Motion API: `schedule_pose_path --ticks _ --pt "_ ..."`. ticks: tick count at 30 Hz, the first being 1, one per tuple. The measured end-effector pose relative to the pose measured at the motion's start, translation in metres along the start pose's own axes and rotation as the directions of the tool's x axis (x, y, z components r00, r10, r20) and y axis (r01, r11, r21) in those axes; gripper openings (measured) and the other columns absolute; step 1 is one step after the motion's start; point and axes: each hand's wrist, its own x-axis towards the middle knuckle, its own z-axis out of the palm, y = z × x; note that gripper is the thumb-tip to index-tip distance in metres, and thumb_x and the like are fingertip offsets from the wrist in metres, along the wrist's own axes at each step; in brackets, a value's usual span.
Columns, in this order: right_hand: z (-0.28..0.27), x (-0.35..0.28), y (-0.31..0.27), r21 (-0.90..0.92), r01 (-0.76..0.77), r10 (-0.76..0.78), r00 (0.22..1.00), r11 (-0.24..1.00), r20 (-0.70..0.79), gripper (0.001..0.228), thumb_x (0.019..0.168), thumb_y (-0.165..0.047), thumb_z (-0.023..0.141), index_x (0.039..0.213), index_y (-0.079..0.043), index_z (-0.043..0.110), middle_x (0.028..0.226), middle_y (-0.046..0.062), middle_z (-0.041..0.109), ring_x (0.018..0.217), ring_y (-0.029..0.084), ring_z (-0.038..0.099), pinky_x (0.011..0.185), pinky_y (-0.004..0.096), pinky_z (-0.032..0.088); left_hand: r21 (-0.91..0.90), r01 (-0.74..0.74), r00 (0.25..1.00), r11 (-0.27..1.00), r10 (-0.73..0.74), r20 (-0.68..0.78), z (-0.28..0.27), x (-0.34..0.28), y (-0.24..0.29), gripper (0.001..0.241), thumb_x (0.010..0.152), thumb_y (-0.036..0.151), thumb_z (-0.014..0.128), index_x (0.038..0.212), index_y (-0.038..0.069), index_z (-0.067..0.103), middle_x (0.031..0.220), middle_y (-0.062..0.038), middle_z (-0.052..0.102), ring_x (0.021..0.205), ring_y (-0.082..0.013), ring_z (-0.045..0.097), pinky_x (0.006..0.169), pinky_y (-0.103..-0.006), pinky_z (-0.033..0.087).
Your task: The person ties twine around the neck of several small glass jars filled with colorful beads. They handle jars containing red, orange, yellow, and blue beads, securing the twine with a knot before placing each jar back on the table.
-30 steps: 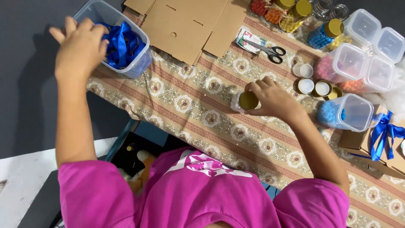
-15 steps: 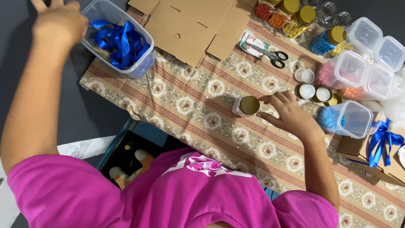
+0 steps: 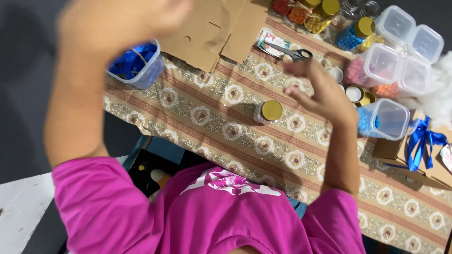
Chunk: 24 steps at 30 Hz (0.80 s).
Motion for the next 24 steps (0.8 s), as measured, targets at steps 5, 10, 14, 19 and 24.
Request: schedule_pose_path --ticks 5,10,14,19,24 --pt "-0.012 0.042 -0.028 0.269 0.071 -0.062 0.997 0.960 -0.045 0.061 0.108 -0.036 0.051 0.148 0.006 0.031 0.141 0.025 0.046 0.125 0.035 0.054 0.106 0.046 0.053 -0.051 -0.721 0.691 0.692 0.710 -0.132 0.053 0.049 0.056 0.011 0.107 0.006 0.045 0.117 0.002 0.048 0.102 -0.019 0.057 0.080 -0.0333 0.055 0.067 -0.0456 0.040" --pt "-0.009 0.028 0.004 0.241 0.145 -0.151 0.989 0.960 0.006 0.040 0.115 -0.026 0.037 0.113 0.000 0.068 0.104 0.012 0.067 0.081 0.020 0.066 0.073 0.030 0.057 -0.139 -0.720 0.693 0.680 0.716 -0.086 0.091 0.076 0.031 0.018 0.104 0.005 0.060 0.117 0.000 0.048 0.104 -0.015 0.056 0.092 -0.0287 0.056 0.073 -0.0414 0.042" --pt "-0.016 -0.028 0.042 0.432 0.062 -0.051 0.998 0.900 -0.037 0.034 0.116 -0.019 0.036 0.109 0.002 0.061 0.094 0.012 0.069 0.085 0.019 0.071 0.075 0.025 0.063 -0.183 -0.386 0.902 0.904 0.411 0.129 0.105 0.069 -0.024 0.024 0.109 0.012 0.033 0.106 0.003 0.055 0.108 -0.013 0.063 0.104 -0.0303 0.060 0.096 -0.0586 0.036" --pt "-0.013 -0.078 0.044 0.412 -0.353 0.344 0.934 0.840 0.098 0.024 0.110 -0.024 0.051 0.109 -0.003 0.064 0.087 0.005 0.069 0.077 0.011 0.068 0.066 0.021 0.055 -0.338 -0.140 0.904 0.931 0.260 0.341 0.124 0.047 -0.042 0.033 0.108 0.017 0.028 0.123 0.002 0.054 0.131 -0.016 0.061 0.120 -0.0292 0.060 0.099 -0.0443 0.049" --pt "0.035 -0.092 0.059 0.300 -0.560 0.545 0.826 0.772 0.139 0.027 0.112 -0.018 0.055 0.114 0.006 0.068 0.080 0.024 0.069 0.080 0.037 0.069 0.081 0.049 0.052 -0.050 -0.035 0.837 0.998 0.057 0.544 0.181 0.043 -0.054 0.034 0.103 0.017 0.044 0.131 0.013 0.063 0.127 -0.017 0.066 0.123 -0.0405 0.055 0.104 -0.0687 0.032"
